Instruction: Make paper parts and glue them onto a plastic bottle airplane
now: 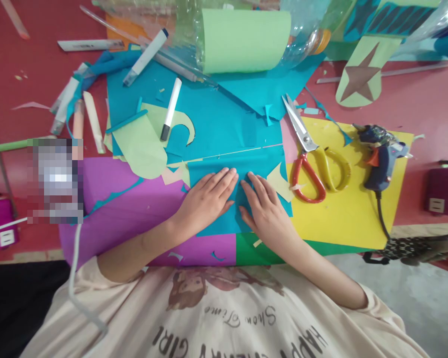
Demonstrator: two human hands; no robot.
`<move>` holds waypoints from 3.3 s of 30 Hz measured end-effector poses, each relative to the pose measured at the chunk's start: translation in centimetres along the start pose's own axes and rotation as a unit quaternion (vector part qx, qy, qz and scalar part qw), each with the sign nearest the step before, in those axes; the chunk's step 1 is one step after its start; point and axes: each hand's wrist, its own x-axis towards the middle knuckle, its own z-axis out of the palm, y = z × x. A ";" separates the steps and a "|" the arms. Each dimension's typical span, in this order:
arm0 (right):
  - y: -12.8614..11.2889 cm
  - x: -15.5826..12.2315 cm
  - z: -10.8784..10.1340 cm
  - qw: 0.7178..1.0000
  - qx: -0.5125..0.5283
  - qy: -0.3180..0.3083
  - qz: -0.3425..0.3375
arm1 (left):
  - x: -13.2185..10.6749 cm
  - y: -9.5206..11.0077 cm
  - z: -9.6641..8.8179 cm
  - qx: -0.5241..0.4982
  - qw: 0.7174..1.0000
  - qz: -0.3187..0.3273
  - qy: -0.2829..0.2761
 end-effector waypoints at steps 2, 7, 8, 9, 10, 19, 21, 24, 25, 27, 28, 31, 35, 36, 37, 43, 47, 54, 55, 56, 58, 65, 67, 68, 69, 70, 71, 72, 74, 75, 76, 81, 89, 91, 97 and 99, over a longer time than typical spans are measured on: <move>0.0 0.0 0.1 1.000 -0.009 0.000 0.002 | 0.0 0.0 0.0 0.008 1.000 0.001 0.003; -0.1 0.1 0.1 0.999 -0.035 0.016 -0.010 | 0.1 0.0 0.0 0.027 1.000 0.005 0.013; -0.1 0.1 0.0 0.999 -0.040 0.018 -0.012 | 0.1 0.0 0.0 0.028 0.999 0.006 0.015; -0.1 0.1 0.0 0.999 -0.043 0.019 -0.013 | 0.1 0.0 0.0 0.028 0.999 0.006 0.015; -0.1 0.1 0.0 0.999 -0.045 0.019 -0.014 | 0.1 0.0 -0.1 0.029 0.999 0.006 0.015; 0.9 1.3 -0.7 0.997 -0.069 0.012 -0.036 | 0.1 0.1 -0.3 0.032 0.999 0.004 0.005; 1.2 1.7 -0.8 0.996 -0.078 0.006 -0.036 | 0.1 -0.1 -0.3 0.025 0.999 0.009 0.019; 1.2 2.2 -1.1 0.994 -0.101 0.003 -0.045 | 0.1 -0.5 -0.3 0.018 0.999 0.006 0.042; 1.1 2.3 -1.2 0.992 -0.111 0.008 -0.051 | 0.1 -0.7 -0.4 0.019 0.999 0.001 0.046; 1.0 2.6 -1.4 0.990 -0.128 0.019 -0.063 | 0.1 -0.8 -0.6 0.029 0.998 -0.013 0.050; 0.9 2.6 -1.5 0.988 -0.133 0.024 -0.068 | 0.0 -0.9 -0.7 0.036 0.998 -0.020 0.050; 0.8 2.7 -1.6 0.988 -0.139 0.027 -0.066 | -0.1 -0.7 -0.9 0.053 0.997 -0.032 0.040; 0.7 2.4 -1.1 0.989 -0.137 0.013 -0.053 | -0.2 -0.3 -0.8 0.072 0.996 -0.032 0.050; 0.6 2.3 -1.0 0.989 -0.136 0.012 -0.051 | -0.2 -0.3 -0.8 0.076 0.995 -0.031 0.058; 0.6 2.2 -0.8 0.989 -0.136 0.012 -0.049 | -0.2 -0.2 -0.7 0.078 0.994 -0.030 0.064; 0.0 2.0 -0.3 0.986 -0.161 0.030 -0.037 | -0.1 -0.1 -0.7 0.065 0.996 -0.039 0.047; 0.0 2.0 -0.1 0.987 -0.154 0.034 -0.031 | -0.2 -0.1 -0.7 0.066 0.996 -0.037 0.056; 0.0 1.9 -0.1 0.987 -0.149 0.050 -0.034 | -0.2 0.0 -0.6 0.075 0.995 -0.034 0.059; 0.0 1.9 -0.1 0.986 -0.151 0.052 -0.038 | -0.1 0.0 -0.6 0.072 0.995 -0.036 0.054; 0.1 1.9 -0.1 0.986 -0.154 0.051 -0.039 | -0.1 0.0 -0.6 0.067 0.996 -0.037 0.051; 0.2 2.0 -0.3 0.986 -0.158 0.042 -0.041 | -0.1 0.0 -0.5 0.059 0.996 -0.039 0.048; 0.4 2.8 -1.0 0.985 -0.163 0.014 -0.054 | 0.0 0.0 -0.4 0.062 0.996 -0.039 0.050; 0.4 3.1 -1.1 0.984 -0.168 0.000 -0.055 | 0.1 0.1 -0.6 0.051 0.997 -0.046 0.031; 0.4 3.3 -1.1 0.984 -0.171 -0.008 -0.055 | 0.1 0.1 -0.7 0.044 0.998 -0.050 0.020; 0.4 3.5 -1.2 0.983 -0.175 -0.019 -0.054 | 0.2 0.1 -0.8 0.037 0.998 -0.054 0.010; 0.4 3.6 -1.3 0.982 -0.179 -0.031 -0.051 | 0.2 0.1 -0.9 0.032 0.998 -0.057 0.004; 0.3 3.8 -1.4 0.982 -0.180 -0.044 -0.047 | 0.3 0.0 -1.0 0.030 0.998 -0.059 -0.001; 0.2 4.0 -1.5 0.981 -0.179 -0.057 -0.042 | 0.3 0.0 -1.0 0.028 0.998 -0.060 -0.004; 0.0 4.4 -1.7 0.981 -0.172 -0.083 -0.028 | 0.4 0.0 -1.0 0.023 0.998 -0.061 -0.007; 0.0 4.6 -1.7 0.981 -0.167 -0.093 -0.023 | 0.4 0.0 -1.0 0.019 0.998 -0.062 -0.007; -0.1 4.8 -1.7 0.982 -0.162 -0.100 -0.019 | 0.4 -0.1 -1.0 0.014 0.998 -0.065 -0.006; 0.1 5.5 -1.6 0.980 -0.157 -0.118 -0.027 | 0.4 -0.2 -0.9 -0.013 0.997 -0.070 0.005; -0.1 6.3 -2.0 0.974 -0.174 -0.142 -0.022 | 0.4 -0.5 -0.9 0.005 0.998 -0.066 0.023; -0.3 6.6 -2.4 0.972 -0.173 -0.160 -0.020 | 0.4 -0.5 -1.1 0.006 0.997 -0.068 0.021; -1.4 7.5 -4.1 0.937 -0.158 -0.312 0.024 | 1.0 -0.4 -2.6 0.023 0.996 -0.080 -0.043; -1.8 7.8 -4.7 0.931 -0.161 -0.327 0.022 | 1.3 -0.2 -3.2 0.037 0.992 -0.089 -0.081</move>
